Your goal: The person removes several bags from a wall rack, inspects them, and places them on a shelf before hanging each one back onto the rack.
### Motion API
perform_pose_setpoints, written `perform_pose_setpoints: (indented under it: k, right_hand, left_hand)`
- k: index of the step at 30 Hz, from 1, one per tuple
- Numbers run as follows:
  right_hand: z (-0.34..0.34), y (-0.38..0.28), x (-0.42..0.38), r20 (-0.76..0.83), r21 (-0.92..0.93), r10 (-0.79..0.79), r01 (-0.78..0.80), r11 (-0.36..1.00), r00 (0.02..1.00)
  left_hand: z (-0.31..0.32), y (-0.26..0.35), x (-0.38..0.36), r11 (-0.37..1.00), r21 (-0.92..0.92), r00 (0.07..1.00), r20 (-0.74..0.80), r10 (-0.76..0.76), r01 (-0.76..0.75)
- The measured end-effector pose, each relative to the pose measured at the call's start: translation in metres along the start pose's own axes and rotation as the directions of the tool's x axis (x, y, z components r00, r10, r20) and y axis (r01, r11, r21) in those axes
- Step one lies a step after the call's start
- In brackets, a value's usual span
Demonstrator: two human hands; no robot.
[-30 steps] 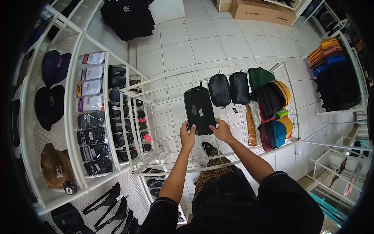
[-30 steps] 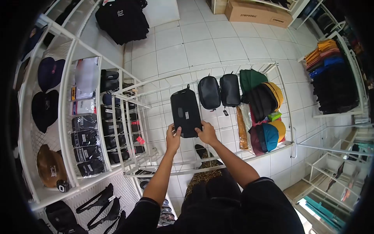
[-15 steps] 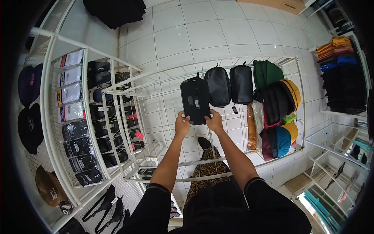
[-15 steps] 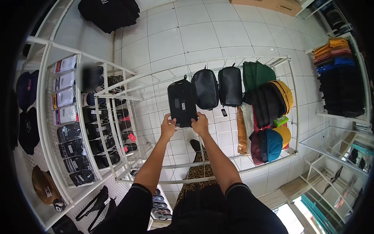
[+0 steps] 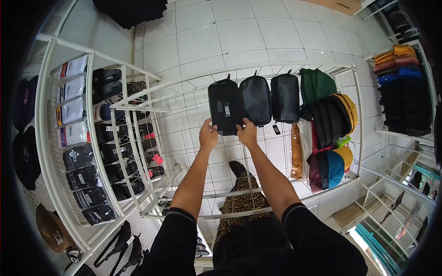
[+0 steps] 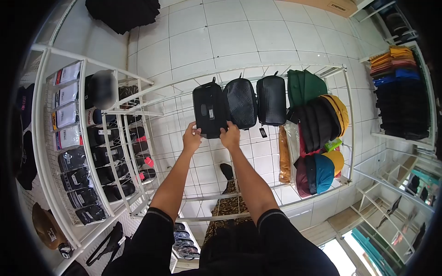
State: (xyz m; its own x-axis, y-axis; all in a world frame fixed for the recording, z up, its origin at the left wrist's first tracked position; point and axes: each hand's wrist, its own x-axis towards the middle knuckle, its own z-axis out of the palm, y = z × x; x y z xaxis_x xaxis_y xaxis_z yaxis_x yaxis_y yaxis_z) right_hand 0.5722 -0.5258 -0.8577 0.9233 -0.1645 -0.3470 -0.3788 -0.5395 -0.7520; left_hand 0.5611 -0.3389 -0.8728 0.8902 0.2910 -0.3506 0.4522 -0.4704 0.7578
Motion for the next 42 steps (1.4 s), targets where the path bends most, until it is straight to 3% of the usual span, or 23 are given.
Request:
perform_pose_setpoints:
  k: [2,3,6,7,10,12,15,18,22,26,27,28,30,32,35,36,38,42]
  right_hand:
    - [-0.003,-0.001,-0.004,0.054,0.037,0.005,-0.007,0.999,0.999]
    - [-0.008,-0.005,-0.008,0.065,-0.037,0.043,-0.04,0.999,0.997]
    - [-0.015,-0.006,-0.018,0.061,-0.148,0.039,-0.03,0.989,0.997]
    - [-0.015,-0.003,-0.027,0.044,-0.102,0.044,-0.039,0.994,0.998]
    - [-0.019,0.0,-0.063,0.072,-0.082,0.003,0.002,0.997,0.997]
    - [-0.017,0.004,-0.09,0.146,-0.076,0.057,-0.047,0.996,0.988]
    - [-0.01,0.007,-0.133,0.323,-0.038,0.012,0.001,0.999,0.946]
    - [-0.008,-0.012,-0.173,0.501,-0.02,-0.032,0.049,0.999,0.865]
    - [-0.002,-0.074,-0.217,0.596,-0.059,-0.092,0.157,0.986,0.798]
    - [0.009,-0.164,-0.281,0.625,0.063,-0.222,0.235,0.97,0.749]
    - [0.018,-0.18,-0.298,0.603,0.133,-0.381,0.383,0.914,0.701]
    - [0.021,-0.205,-0.322,0.622,0.153,-0.426,0.431,0.889,0.657]
    - [0.018,-0.257,-0.384,0.681,0.315,-0.433,0.297,0.901,0.591]
    - [0.039,-0.287,-0.434,0.707,0.441,-0.565,0.358,0.823,0.426]
    - [0.047,-0.34,-0.532,0.685,0.639,-0.695,0.278,0.718,0.221]
    - [0.057,-0.353,-0.558,0.6,0.759,-0.794,0.242,0.604,0.1]
    - [0.05,-0.391,-0.625,0.635,0.749,-0.771,0.207,0.63,0.049]
    - [0.044,-0.452,-0.737,0.568,0.818,-0.815,0.194,0.542,-0.118]
  left_hand:
    - [-0.009,0.02,0.0,0.988,0.046,0.981,0.116,-0.155,0.15]
    - [-0.012,0.019,0.001,0.986,0.02,0.972,0.166,-0.167,0.166]
    - [-0.02,0.02,-0.022,0.996,0.07,0.988,0.138,-0.065,0.056]
    - [-0.02,0.017,-0.033,0.991,0.023,0.979,0.153,-0.137,0.135]
    - [-0.025,-0.007,-0.077,0.995,-0.02,0.982,0.164,-0.093,0.098]
    - [-0.025,-0.033,-0.112,0.977,-0.116,0.968,0.199,-0.151,0.177]
    - [-0.043,-0.05,-0.177,0.927,-0.253,0.944,0.255,-0.211,0.275]
    - [-0.087,-0.022,-0.239,0.86,-0.317,0.907,0.272,-0.321,0.399]
    - [-0.149,-0.012,-0.304,0.782,-0.494,0.923,0.149,-0.354,0.38]
    - [-0.222,-0.022,-0.362,0.766,-0.625,0.959,-0.093,-0.267,0.152]
    - [-0.248,-0.013,-0.381,0.768,-0.633,0.955,-0.156,-0.252,0.099]
    - [-0.273,-0.008,-0.401,0.762,-0.645,0.942,-0.218,-0.256,0.058]
    - [-0.32,-0.011,-0.445,0.788,-0.608,0.895,-0.399,-0.2,-0.095]
    - [-0.369,-0.016,-0.494,0.788,-0.579,0.834,-0.526,-0.164,-0.21]
    - [-0.447,-0.018,-0.572,0.854,-0.375,0.636,-0.769,-0.068,-0.362]
    - [-0.472,-0.017,-0.6,0.882,-0.274,0.559,-0.829,-0.015,-0.384]
    - [-0.517,-0.005,-0.658,0.869,-0.255,0.48,-0.877,-0.024,-0.424]
    - [-0.584,0.015,-0.754,0.874,-0.093,0.286,-0.957,0.054,-0.476]
